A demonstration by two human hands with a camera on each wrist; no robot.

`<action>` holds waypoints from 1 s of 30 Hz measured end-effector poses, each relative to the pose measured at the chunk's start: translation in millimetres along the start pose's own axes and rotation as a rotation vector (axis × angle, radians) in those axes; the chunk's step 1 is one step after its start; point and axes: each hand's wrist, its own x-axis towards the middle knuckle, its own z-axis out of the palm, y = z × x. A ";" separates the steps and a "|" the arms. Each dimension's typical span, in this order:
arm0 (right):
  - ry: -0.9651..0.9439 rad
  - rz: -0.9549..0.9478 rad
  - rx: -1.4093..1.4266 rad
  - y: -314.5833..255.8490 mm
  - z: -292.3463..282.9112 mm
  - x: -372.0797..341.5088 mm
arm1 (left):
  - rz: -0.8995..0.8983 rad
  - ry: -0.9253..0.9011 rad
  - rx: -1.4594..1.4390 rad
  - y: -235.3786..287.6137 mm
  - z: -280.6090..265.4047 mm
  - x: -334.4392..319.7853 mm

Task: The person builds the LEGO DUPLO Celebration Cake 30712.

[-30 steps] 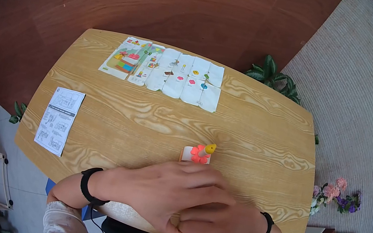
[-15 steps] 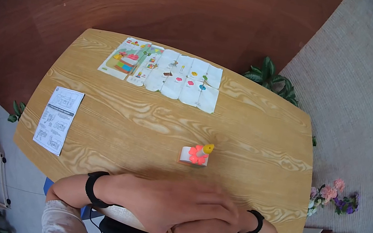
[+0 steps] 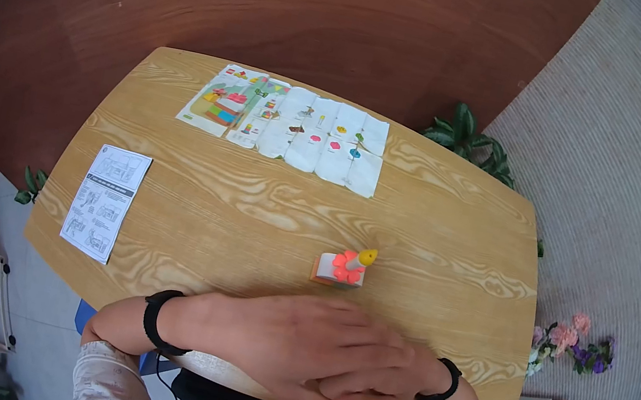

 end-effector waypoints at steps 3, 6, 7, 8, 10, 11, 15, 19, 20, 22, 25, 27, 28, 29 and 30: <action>0.152 0.017 -0.062 -1.0 9.1 2.9 | 0.056 0.004 0.233 -1.9 3.1 0.0; 0.316 -0.043 -0.174 -5.7 10.2 8.9 | 0.124 0.056 0.442 -6.2 9.7 -0.3; 0.311 -0.019 -0.182 -8.0 8.1 9.2 | 0.140 0.085 0.495 -6.8 10.9 -0.3; 0.305 0.005 -0.190 -10.4 6.1 9.4 | 0.151 0.105 0.532 -6.2 10.9 0.5; 0.215 0.121 -0.134 -17.4 1.0 5.3 | 0.173 0.145 0.608 -3.9 10.4 3.0; 0.189 0.151 -0.109 -20.2 -1.0 4.6 | 0.171 0.165 0.609 -2.6 10.7 4.0; 0.225 0.092 -0.101 -21.7 -1.0 4.2 | 0.183 0.203 0.659 -0.5 13.5 2.7; 0.215 0.114 -0.062 -19.5 2.1 3.6 | 0.197 0.209 0.688 -2.9 16.6 -2.2; 0.199 0.129 -0.062 -20.4 1.3 3.9 | 0.200 0.208 0.691 -2.9 16.3 -2.5; 0.166 0.159 -0.062 -23.3 -1.2 4.8 | 0.206 0.209 0.697 -2.5 15.5 -2.6; 0.254 0.130 -0.051 -24.0 -0.7 4.5 | 0.138 0.177 0.650 0.7 14.6 -1.0; 0.227 0.097 -0.137 -12.8 0.5 -2.1 | 0.126 0.104 0.636 0.5 8.1 0.0; 0.226 0.069 -0.187 -9.9 0.5 -2.4 | 0.121 0.067 0.628 0.6 4.2 0.5; 0.227 0.041 -0.238 -6.9 0.5 -2.7 | 0.086 0.027 0.570 3.9 0.2 1.3; 0.242 0.001 -0.297 -5.6 0.1 0.8 | 0.053 -0.014 0.511 9.1 -4.1 2.2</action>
